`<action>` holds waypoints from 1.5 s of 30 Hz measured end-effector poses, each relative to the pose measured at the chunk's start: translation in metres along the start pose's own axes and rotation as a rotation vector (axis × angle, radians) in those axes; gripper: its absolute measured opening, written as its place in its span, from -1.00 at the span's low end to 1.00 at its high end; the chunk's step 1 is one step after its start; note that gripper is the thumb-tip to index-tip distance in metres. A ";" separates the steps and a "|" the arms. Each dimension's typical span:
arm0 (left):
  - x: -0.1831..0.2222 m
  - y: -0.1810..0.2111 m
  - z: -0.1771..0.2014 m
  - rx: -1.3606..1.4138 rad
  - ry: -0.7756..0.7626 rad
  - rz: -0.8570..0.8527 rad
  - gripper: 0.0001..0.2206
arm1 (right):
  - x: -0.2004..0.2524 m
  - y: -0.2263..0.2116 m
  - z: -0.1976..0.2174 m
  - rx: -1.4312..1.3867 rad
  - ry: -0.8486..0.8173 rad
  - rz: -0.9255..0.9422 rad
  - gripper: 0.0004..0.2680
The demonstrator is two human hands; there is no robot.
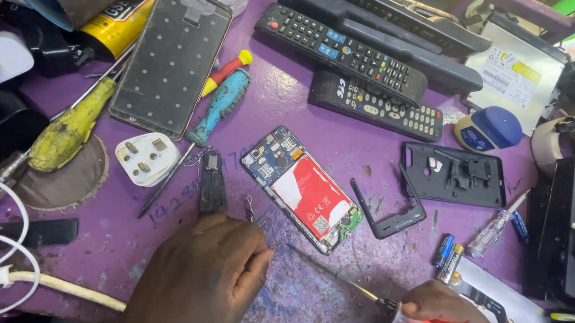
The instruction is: Soldering components on a mobile phone motherboard at a repair station.
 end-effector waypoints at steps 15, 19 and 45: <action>-0.003 0.005 0.007 0.008 0.058 -0.057 -0.75 | 0.006 0.003 -0.003 0.129 -0.044 -0.015 -0.75; -0.003 0.007 0.008 0.001 0.076 -0.076 -0.73 | 0.008 -0.004 -0.003 0.155 0.006 -0.015 -0.76; -0.002 0.007 0.007 -0.021 0.100 -0.091 -0.78 | -0.007 -0.029 -0.010 0.183 0.088 0.030 -0.77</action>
Point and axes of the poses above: each hand's wrist, its own x-axis away from the middle knuckle, its own z-axis out of the back of the hand, y = z × x, the point moved 8 cm from there along -x, towards the middle knuckle, and after that the axes turned 4 degrees about -x, right-handed, at the moved point
